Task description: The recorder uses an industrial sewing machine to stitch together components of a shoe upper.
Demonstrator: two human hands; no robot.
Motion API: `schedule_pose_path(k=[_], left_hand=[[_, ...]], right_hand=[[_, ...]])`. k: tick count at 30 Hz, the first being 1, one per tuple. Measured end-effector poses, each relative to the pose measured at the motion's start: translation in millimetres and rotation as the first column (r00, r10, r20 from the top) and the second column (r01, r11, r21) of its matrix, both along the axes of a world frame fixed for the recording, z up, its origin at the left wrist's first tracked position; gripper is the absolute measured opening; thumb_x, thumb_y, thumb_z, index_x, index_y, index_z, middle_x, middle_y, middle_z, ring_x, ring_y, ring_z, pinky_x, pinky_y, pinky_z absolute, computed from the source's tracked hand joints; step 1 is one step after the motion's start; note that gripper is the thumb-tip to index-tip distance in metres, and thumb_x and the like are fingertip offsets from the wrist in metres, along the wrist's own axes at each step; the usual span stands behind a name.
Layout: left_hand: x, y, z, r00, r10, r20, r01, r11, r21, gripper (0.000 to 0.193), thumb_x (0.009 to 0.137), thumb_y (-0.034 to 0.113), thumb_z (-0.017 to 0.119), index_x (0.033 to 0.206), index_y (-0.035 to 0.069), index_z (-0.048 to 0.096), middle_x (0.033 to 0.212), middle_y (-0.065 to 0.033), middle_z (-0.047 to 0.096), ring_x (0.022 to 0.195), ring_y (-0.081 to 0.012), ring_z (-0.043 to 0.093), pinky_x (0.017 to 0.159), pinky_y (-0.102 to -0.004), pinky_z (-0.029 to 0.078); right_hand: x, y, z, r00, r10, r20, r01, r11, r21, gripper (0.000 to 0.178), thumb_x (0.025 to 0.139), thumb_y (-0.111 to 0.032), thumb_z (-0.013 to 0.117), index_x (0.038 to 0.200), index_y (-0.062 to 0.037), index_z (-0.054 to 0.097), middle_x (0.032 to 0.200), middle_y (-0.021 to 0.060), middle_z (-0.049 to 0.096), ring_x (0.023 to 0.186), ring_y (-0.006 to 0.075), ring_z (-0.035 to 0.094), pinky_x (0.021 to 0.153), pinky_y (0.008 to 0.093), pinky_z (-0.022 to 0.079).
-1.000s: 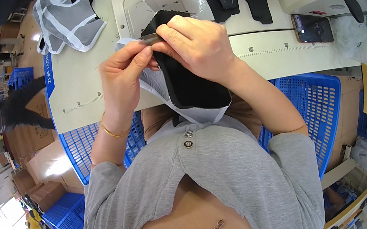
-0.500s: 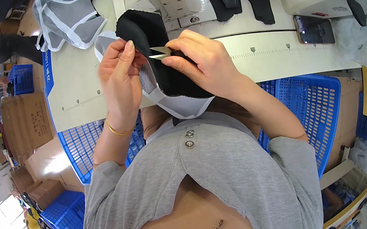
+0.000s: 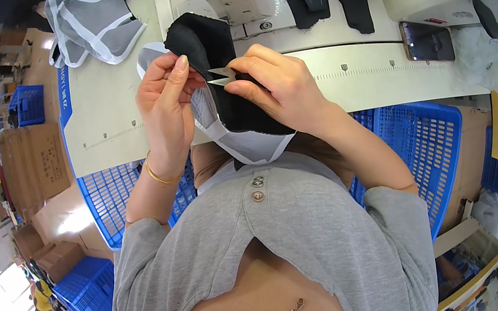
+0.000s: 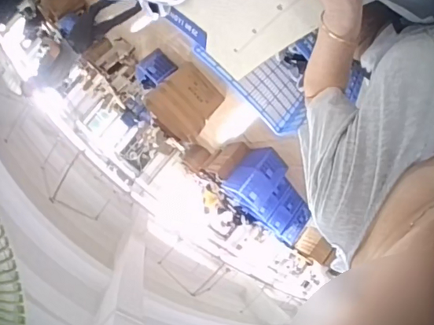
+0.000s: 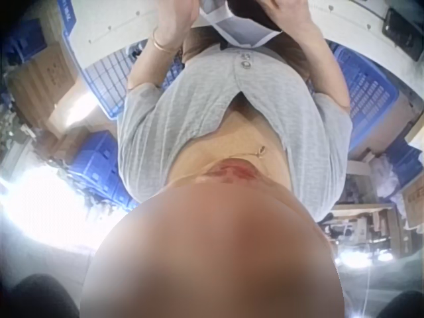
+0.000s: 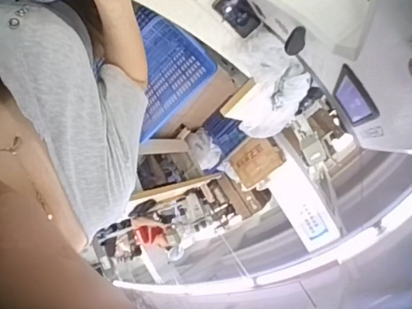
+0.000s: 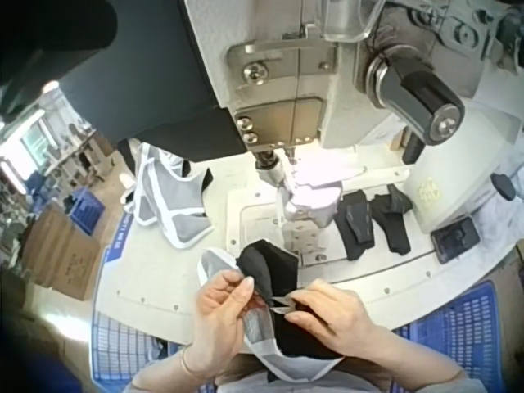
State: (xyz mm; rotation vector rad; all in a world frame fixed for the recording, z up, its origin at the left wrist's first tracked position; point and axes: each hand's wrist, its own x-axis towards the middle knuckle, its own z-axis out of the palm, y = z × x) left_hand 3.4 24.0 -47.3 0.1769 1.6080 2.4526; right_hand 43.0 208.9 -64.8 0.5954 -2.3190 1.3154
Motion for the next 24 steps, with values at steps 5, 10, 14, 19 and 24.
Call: schedule_pose_path(k=[5, 10, 14, 19, 24], left_hand=[[0, 3, -2, 1.0, 0.02, 0.019, -0.019, 0.999, -0.044, 0.008, 0.096, 0.006, 0.058, 0.101, 0.0, 0.06, 0.086, -0.0083, 0.066, 0.075, -0.014, 0.064, 0.07, -0.0266, 0.052], [1, 5, -5, 0.999, 0.046, -0.001, -0.046, 0.999, -0.021, 0.013, 0.095, 0.005, 0.061, 0.102, -0.005, 0.059, 0.083, -0.0095, 0.066, 0.075, -0.0145, 0.065, 0.069, -0.027, 0.055], [3, 3, -7, 0.999, 0.024, 0.025, -0.024, 1.0, -0.019, 0.014, 0.094, 0.005, 0.061, 0.103, -0.005, 0.059, 0.083, -0.009, 0.065, 0.075, -0.0141, 0.065, 0.07, -0.0267, 0.055], [11, -52, -20, 0.961, 0.27, 0.055, -0.273, 0.96, 0.056, 0.01, 0.095, 0.003, 0.057, 0.104, 0.001, 0.059, 0.084, -0.0067, 0.064, 0.075, -0.0126, 0.064, 0.072, -0.0278, 0.054], [24, -248, -49, 0.67, 0.692, -0.269, -0.739, 0.586, -0.333, 0.02, 0.092, -0.002, 0.052, 0.109, 0.007, 0.057, 0.092, -0.0059, 0.065, 0.078, -0.0141, 0.064, 0.073, -0.0283, 0.052]], right_hand=[[-2, -4, -1, 1.0, -0.004, -0.007, 0.004, 1.0, -0.018, 0.027, 0.085, -0.019, 0.072, 0.097, 0.0032, 0.063, 0.078, 0.0119, 0.056, 0.061, 0.025, 0.056, 0.055, 0.0322, 0.045], [-2, -9, 0, 1.0, -0.025, -0.019, 0.024, 0.999, -0.036, 0.026, 0.085, -0.018, 0.072, 0.097, 0.003, 0.063, 0.078, 0.0118, 0.057, 0.061, 0.0249, 0.056, 0.054, 0.0322, 0.045], [-1, -11, -3, 0.999, -0.041, 0.008, 0.041, 0.999, -0.031, 0.022, 0.086, -0.015, 0.071, 0.096, 0.0032, 0.064, 0.078, 0.011, 0.058, 0.061, 0.0233, 0.056, 0.055, 0.0312, 0.046], [6, -9, -4, 0.981, -0.069, 0.181, 0.125, 0.94, -0.317, 0.016, 0.092, -0.009, 0.063, 0.099, 0.0049, 0.065, 0.081, 0.0076, 0.061, 0.065, 0.0144, 0.055, 0.059, 0.026, 0.044], [19, 1, -19, 0.943, 0.03, 0.332, 0.148, 0.855, -0.498, 0.024, 0.099, -0.015, 0.056, 0.108, 0.0053, 0.065, 0.083, 0.0025, 0.057, 0.066, 0.0064, 0.046, 0.057, 0.0195, 0.036]])
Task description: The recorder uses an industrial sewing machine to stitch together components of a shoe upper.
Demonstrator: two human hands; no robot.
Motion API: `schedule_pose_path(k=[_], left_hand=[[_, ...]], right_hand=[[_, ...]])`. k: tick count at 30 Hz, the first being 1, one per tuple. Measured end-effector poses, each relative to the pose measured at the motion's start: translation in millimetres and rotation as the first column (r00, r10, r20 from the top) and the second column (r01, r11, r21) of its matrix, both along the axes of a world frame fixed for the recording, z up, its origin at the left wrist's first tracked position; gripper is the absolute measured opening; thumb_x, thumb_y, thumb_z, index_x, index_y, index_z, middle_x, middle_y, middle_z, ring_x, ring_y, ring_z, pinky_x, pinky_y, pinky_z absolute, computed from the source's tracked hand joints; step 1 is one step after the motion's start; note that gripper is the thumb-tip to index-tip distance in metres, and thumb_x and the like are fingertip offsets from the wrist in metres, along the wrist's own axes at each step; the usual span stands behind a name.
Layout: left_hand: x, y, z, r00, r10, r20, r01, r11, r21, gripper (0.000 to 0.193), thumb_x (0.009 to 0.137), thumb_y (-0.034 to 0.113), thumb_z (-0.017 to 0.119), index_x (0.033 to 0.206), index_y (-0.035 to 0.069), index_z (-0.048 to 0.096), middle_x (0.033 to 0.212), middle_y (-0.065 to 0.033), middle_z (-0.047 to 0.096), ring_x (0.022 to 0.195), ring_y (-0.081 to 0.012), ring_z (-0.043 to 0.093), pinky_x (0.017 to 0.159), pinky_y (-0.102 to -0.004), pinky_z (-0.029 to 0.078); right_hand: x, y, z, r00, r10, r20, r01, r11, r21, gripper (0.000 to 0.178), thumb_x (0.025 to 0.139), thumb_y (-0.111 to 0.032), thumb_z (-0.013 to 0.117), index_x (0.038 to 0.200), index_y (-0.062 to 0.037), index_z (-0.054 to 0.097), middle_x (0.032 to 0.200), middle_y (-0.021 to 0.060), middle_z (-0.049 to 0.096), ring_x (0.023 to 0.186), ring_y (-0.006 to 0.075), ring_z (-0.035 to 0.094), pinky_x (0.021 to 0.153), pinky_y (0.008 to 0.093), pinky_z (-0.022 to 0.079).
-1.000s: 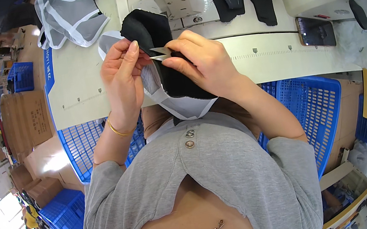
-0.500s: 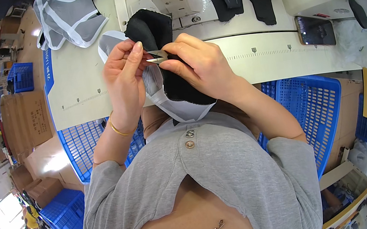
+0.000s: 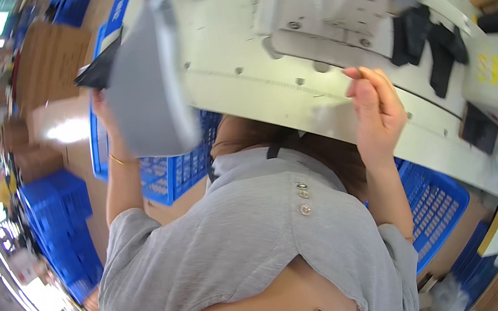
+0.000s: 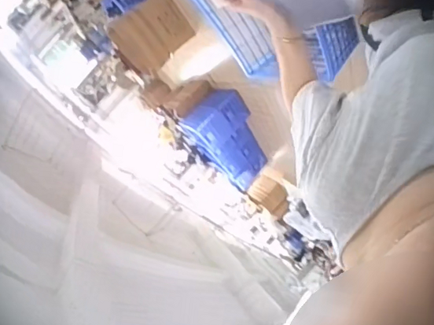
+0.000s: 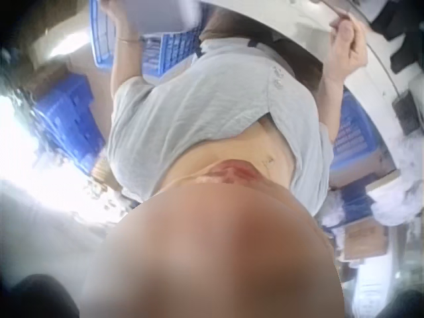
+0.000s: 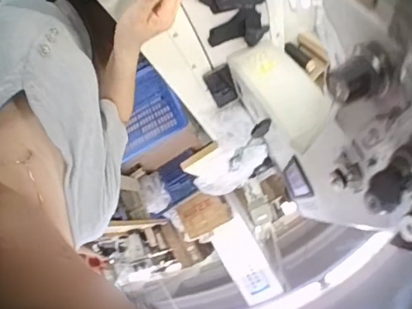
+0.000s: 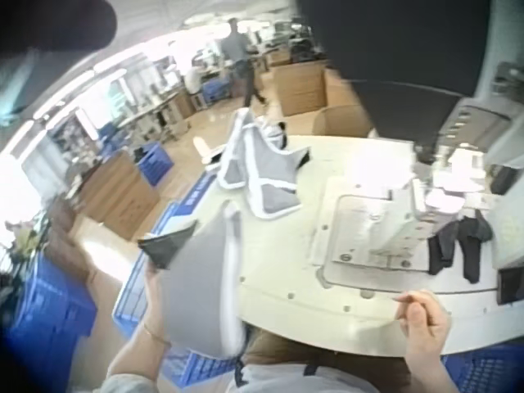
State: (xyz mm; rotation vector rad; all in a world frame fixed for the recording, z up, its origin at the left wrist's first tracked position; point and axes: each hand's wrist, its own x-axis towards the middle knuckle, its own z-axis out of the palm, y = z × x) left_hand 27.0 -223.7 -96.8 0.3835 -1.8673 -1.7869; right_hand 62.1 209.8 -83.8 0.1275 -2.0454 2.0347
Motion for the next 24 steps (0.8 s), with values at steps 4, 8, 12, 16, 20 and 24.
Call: schedule_pose_path(k=[4, 8, 12, 16, 20, 24], left_hand=[[48, -108, 25, 0.941, 0.312, -0.129, -0.32, 0.707, -0.631, 0.02, 0.093, 0.001, 0.05, 0.112, 0.003, 0.056, 0.094, -0.0141, 0.067, 0.083, -0.0231, 0.066, 0.075, -0.034, 0.052], [72, -126, 13, 0.916, 0.395, -0.071, -0.189, 0.267, -0.945, 0.018, 0.095, 0.011, 0.051, 0.109, 0.003, 0.06, 0.097, -0.0233, 0.065, 0.089, -0.0412, 0.064, 0.076, -0.0453, 0.051], [51, -99, -3, 0.624, 0.54, 0.565, 0.566, 0.186, -0.803, 0.03, 0.094, 0.033, 0.056, 0.098, 0.003, 0.062, 0.094, -0.0196, 0.066, 0.089, -0.0403, 0.064, 0.076, -0.0511, 0.05], [-22, -12, 43, 0.986, 0.133, 0.096, 0.078, 0.133, -0.988, 0.038, 0.093, 0.039, 0.058, 0.1, 0.002, 0.065, 0.107, -0.0135, 0.064, 0.102, -0.0363, 0.06, 0.083, -0.0448, 0.049], [-145, 58, 59, 0.997, 0.076, -0.01, -0.035, 0.339, -0.94, 0.047, 0.084, 0.038, 0.07, 0.11, -0.001, 0.064, 0.109, -0.0174, 0.064, 0.103, -0.0337, 0.061, 0.087, -0.0398, 0.049], [-248, 56, 36, 0.827, 0.054, 0.56, 0.331, 0.758, -0.562, 0.056, 0.073, 0.034, 0.08, 0.106, -0.007, 0.062, 0.107, -0.0196, 0.064, 0.096, -0.0283, 0.064, 0.079, -0.0368, 0.051]], right_hand=[[-5, -11, -3, 0.998, 0.051, 0.041, -0.052, 0.999, 0.015, 0.028, 0.1, -0.019, 0.054, 0.11, 0.0049, 0.065, 0.083, -0.0002, 0.053, 0.062, 0.0024, 0.038, 0.054, 0.017, 0.028], [-12, -24, -1, 0.994, 0.108, 0.032, -0.11, 0.992, 0.062, 0.024, 0.099, -0.013, 0.054, 0.109, 0.0056, 0.065, 0.084, 0.0011, 0.054, 0.064, 0.0044, 0.04, 0.057, 0.019, 0.031], [-15, -27, -2, 0.995, 0.1, -0.019, -0.095, 0.982, 0.164, 0.019, 0.094, -0.008, 0.058, 0.106, 0.0056, 0.064, 0.083, 0.0018, 0.054, 0.068, 0.0067, 0.043, 0.06, 0.021, 0.034], [-8, -23, 3, 0.995, 0.097, -0.031, -0.083, 0.95, 0.302, 0.018, 0.086, -0.006, 0.069, 0.102, 0.0013, 0.065, 0.078, -0.0004, 0.052, 0.069, 0.007, 0.044, 0.063, 0.021, 0.036], [-5, -36, 16, 0.985, 0.141, 0.101, -0.168, 0.923, 0.347, 0.009, 0.088, -0.008, 0.07, 0.094, -0.0019, 0.067, 0.074, 0.0017, 0.063, 0.062, 0.0065, 0.049, 0.057, 0.0212, 0.04], [2, -44, 23, 0.984, 0.177, -0.005, -0.159, 0.895, 0.417, 0.008, 0.089, -0.007, 0.068, 0.092, -0.0006, 0.066, 0.074, 0.0064, 0.065, 0.058, 0.012, 0.056, 0.055, 0.024, 0.043]])
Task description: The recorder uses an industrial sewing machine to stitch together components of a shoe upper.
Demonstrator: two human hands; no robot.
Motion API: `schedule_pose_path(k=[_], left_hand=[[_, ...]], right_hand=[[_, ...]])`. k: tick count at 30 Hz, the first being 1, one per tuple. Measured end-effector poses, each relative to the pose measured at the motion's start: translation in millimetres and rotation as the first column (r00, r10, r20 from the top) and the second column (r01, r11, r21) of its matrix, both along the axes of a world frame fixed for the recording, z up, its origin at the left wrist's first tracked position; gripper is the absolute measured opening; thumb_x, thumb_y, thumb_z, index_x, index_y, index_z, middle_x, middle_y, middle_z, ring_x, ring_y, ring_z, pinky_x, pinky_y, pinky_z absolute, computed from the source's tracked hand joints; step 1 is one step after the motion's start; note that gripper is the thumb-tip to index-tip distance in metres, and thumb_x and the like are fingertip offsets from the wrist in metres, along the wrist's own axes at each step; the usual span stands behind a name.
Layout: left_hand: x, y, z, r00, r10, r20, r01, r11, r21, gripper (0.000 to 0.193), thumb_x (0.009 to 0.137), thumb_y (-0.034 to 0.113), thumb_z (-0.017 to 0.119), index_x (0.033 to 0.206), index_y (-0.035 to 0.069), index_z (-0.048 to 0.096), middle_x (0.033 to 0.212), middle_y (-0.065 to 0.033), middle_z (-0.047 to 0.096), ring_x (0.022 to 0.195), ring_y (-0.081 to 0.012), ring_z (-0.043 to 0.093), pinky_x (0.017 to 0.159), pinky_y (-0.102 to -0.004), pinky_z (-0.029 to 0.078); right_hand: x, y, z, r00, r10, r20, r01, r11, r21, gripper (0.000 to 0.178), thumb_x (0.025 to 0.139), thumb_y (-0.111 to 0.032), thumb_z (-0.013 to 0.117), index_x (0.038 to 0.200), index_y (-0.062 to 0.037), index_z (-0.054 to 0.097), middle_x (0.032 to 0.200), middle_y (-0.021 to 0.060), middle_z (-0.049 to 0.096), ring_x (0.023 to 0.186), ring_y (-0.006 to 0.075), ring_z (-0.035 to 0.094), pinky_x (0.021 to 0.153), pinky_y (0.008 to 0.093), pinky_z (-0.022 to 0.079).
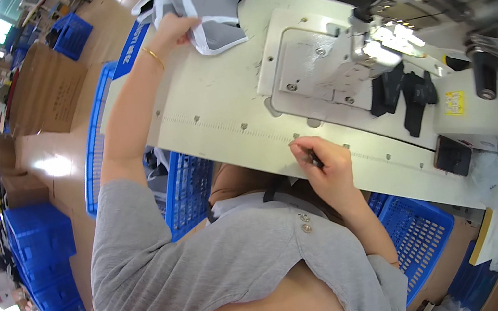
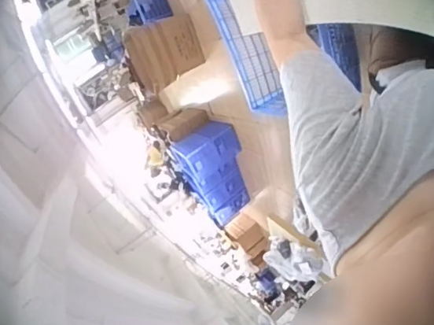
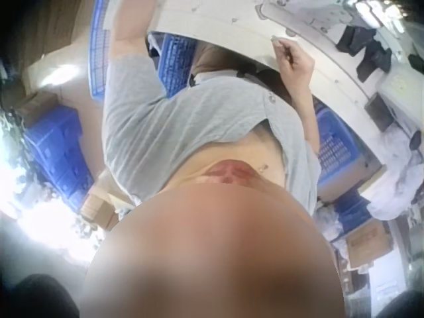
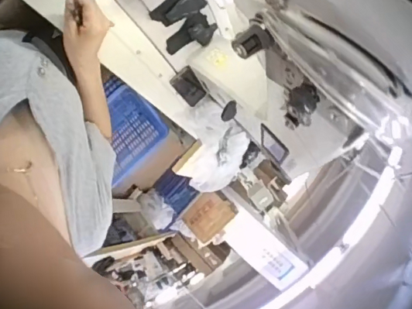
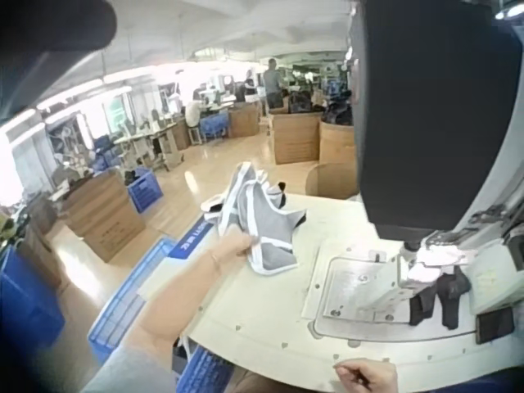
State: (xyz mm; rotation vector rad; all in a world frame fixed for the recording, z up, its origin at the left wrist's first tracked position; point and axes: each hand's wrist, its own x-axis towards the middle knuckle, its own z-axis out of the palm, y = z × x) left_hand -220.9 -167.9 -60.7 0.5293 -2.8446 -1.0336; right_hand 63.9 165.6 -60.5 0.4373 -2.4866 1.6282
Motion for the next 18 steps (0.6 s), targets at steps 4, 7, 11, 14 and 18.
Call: schedule_pose_path(k=[4, 7, 11, 14, 18], left_hand=[[35, 23, -29, 0.958, -0.075, -0.278, 0.175, 0.919, 0.352, 0.049, 0.078, 0.013, 0.072, 0.118, -0.007, 0.052, 0.108, -0.0159, 0.065, 0.094, -0.0204, 0.065, 0.075, -0.0308, 0.052], [125, 59, -19, 0.957, -0.072, -0.282, 0.281, 0.476, 0.833, 0.042, 0.086, -0.004, 0.059, 0.126, -0.005, 0.047, 0.115, -0.0133, 0.063, 0.105, -0.0195, 0.063, 0.087, -0.031, 0.052], [230, 86, -32, 0.981, -0.039, -0.188, 0.192, 0.22, 0.956, 0.041, 0.091, -0.002, 0.058, 0.13, -0.002, 0.047, 0.118, -0.01, 0.063, 0.109, -0.0189, 0.061, 0.091, -0.0325, 0.051], [271, 86, -46, 0.978, -0.207, -0.029, 0.053, 0.113, 0.992, 0.037, 0.091, 0.0, 0.06, 0.127, -0.001, 0.053, 0.115, -0.0085, 0.065, 0.106, -0.0179, 0.063, 0.092, -0.0323, 0.051], [283, 92, -24, 0.929, -0.369, -0.006, 0.103, 0.244, 0.964, 0.023, 0.097, 0.012, 0.059, 0.115, -0.002, 0.061, 0.108, -0.0118, 0.068, 0.098, -0.0188, 0.067, 0.085, -0.0305, 0.054]], right_hand=[[0, 23, -7, 0.995, -0.063, 0.08, 0.069, 0.995, -0.071, 0.011, 0.093, -0.009, 0.062, 0.092, 0.0018, 0.065, 0.081, 0.009, 0.066, 0.066, 0.0145, 0.06, 0.06, 0.0246, 0.045], [-18, 29, -9, 0.978, -0.113, 0.174, 0.134, 0.984, -0.114, 0.018, 0.097, -0.012, 0.057, 0.1, 0.0031, 0.065, 0.09, 0.0104, 0.067, 0.076, 0.015, 0.064, 0.068, 0.0256, 0.048], [-64, -3, -30, 0.938, -0.103, 0.331, 0.238, 0.885, -0.399, 0.023, 0.097, -0.013, 0.055, 0.113, 0.0013, 0.062, 0.098, 0.0101, 0.067, 0.085, 0.0155, 0.066, 0.078, 0.0273, 0.05], [-84, -23, -28, 0.906, 0.007, 0.423, 0.257, 0.786, -0.563, 0.023, 0.096, -0.012, 0.057, 0.115, 0.0003, 0.061, 0.1, 0.0105, 0.069, 0.087, 0.0155, 0.066, 0.08, 0.028, 0.05], [-78, -33, -26, 0.971, 0.048, 0.235, 0.046, 0.924, -0.379, 0.02, 0.087, -0.002, 0.061, 0.107, 0.0002, 0.063, 0.094, 0.0114, 0.07, 0.085, 0.0177, 0.067, 0.078, 0.0293, 0.05]])
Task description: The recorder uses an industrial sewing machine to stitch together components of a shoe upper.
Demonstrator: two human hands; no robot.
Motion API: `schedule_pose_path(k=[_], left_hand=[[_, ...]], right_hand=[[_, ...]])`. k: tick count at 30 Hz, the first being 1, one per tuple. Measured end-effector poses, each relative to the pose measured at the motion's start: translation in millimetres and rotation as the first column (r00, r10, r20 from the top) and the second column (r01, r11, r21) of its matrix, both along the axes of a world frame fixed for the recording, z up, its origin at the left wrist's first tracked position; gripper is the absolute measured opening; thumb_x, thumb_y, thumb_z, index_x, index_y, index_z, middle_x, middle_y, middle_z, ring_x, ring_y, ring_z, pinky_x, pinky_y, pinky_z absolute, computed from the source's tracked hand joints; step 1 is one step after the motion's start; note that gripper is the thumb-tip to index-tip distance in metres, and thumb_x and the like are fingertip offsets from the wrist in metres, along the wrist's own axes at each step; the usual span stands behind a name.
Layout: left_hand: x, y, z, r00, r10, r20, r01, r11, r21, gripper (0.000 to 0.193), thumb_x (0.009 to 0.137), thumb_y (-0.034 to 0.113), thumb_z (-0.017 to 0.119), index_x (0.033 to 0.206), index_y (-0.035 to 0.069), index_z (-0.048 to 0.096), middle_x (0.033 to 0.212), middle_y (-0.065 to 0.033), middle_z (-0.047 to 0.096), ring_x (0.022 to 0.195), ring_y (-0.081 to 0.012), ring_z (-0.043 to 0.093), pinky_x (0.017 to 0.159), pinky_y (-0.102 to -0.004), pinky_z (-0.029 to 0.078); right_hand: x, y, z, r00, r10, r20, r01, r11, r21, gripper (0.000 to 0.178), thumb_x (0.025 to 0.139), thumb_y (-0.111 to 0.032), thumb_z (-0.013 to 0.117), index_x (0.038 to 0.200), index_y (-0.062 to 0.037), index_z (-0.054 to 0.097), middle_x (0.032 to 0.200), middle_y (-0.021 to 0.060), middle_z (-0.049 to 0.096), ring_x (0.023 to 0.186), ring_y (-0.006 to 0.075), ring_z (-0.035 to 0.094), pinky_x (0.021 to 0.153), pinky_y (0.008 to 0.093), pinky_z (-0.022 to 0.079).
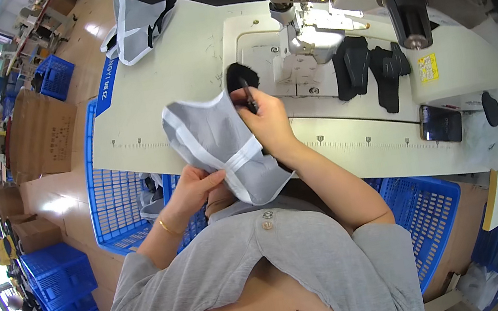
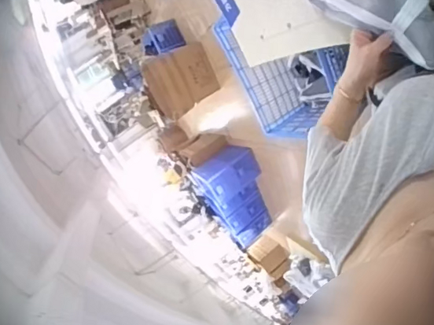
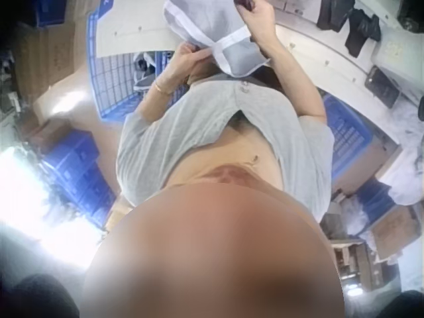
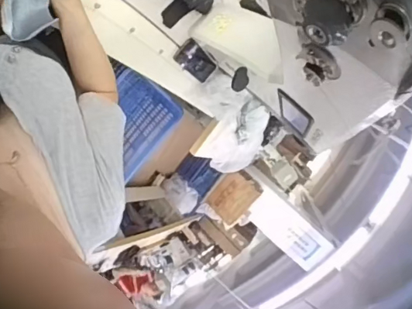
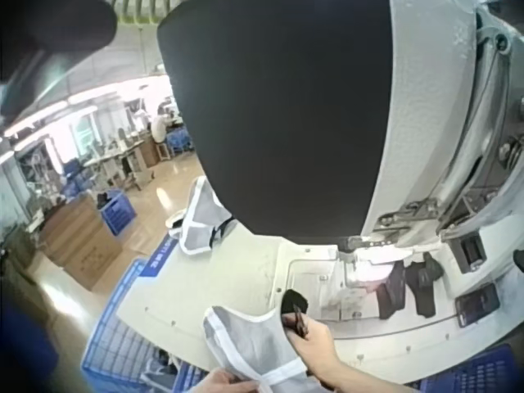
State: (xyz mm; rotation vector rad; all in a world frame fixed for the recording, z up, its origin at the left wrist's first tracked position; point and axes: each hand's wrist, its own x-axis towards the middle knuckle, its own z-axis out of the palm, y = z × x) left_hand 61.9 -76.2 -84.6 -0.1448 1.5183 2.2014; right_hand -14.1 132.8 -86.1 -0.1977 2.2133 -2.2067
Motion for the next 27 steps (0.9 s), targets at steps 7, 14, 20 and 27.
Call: schedule_pose_path(k=[7, 14, 20, 27], left_hand=[[-33, 19, 103, 0.667, -0.089, -0.739, -0.534, 0.635, -0.558, 0.023, 0.092, 0.012, 0.062, 0.113, 0.0, 0.06, 0.1, -0.0067, 0.065, 0.086, -0.0143, 0.063, 0.073, -0.0247, 0.051], [-64, 25, 97, 0.701, -0.478, -0.529, -0.106, 0.664, -0.74, 0.024, 0.079, -0.008, 0.062, 0.101, 0.001, 0.063, 0.09, -0.0041, 0.066, 0.085, -0.0104, 0.063, 0.072, -0.023, 0.048], [-87, 44, 93, 0.843, -0.517, -0.147, 0.282, 0.659, -0.697, 0.013, 0.076, -0.005, 0.049, 0.074, 0.0, 0.061, 0.064, 0.0038, 0.054, 0.064, -0.0046, 0.046, 0.056, -0.0222, 0.036], [-104, 59, 62, 0.724, -0.689, -0.026, 0.44, 0.491, -0.752, 0.012, 0.079, -0.002, 0.047, 0.077, -0.002, 0.059, 0.064, -0.0013, 0.052, 0.065, -0.0087, 0.047, 0.059, -0.0269, 0.039]], right_hand=[[32, 23, 44, 0.715, 0.172, -0.678, 0.266, 0.83, 0.491, 0.024, 0.066, 0.0, 0.068, 0.087, -0.0053, 0.059, 0.084, 0.0086, 0.061, 0.076, 0.0287, 0.062, 0.063, 0.0367, 0.051], [54, 37, 39, 0.703, 0.367, -0.609, 0.104, 0.794, 0.599, 0.033, 0.063, -0.001, 0.07, 0.093, -0.0069, 0.058, 0.091, 0.0068, 0.059, 0.077, 0.022, 0.062, 0.058, 0.0328, 0.054], [72, 41, 13, 0.912, 0.016, -0.41, 0.128, 0.939, 0.32, 0.037, 0.072, 0.006, 0.063, 0.109, -0.0019, 0.06, 0.094, 0.0095, 0.064, 0.079, 0.0179, 0.063, 0.071, 0.0306, 0.051], [77, 61, 22, 0.944, 0.075, 0.321, 0.001, 0.973, -0.231, 0.014, 0.085, -0.003, 0.054, 0.09, 0.0014, 0.066, 0.076, -0.0026, 0.06, 0.073, 0.0029, 0.051, 0.065, 0.0218, 0.042]])
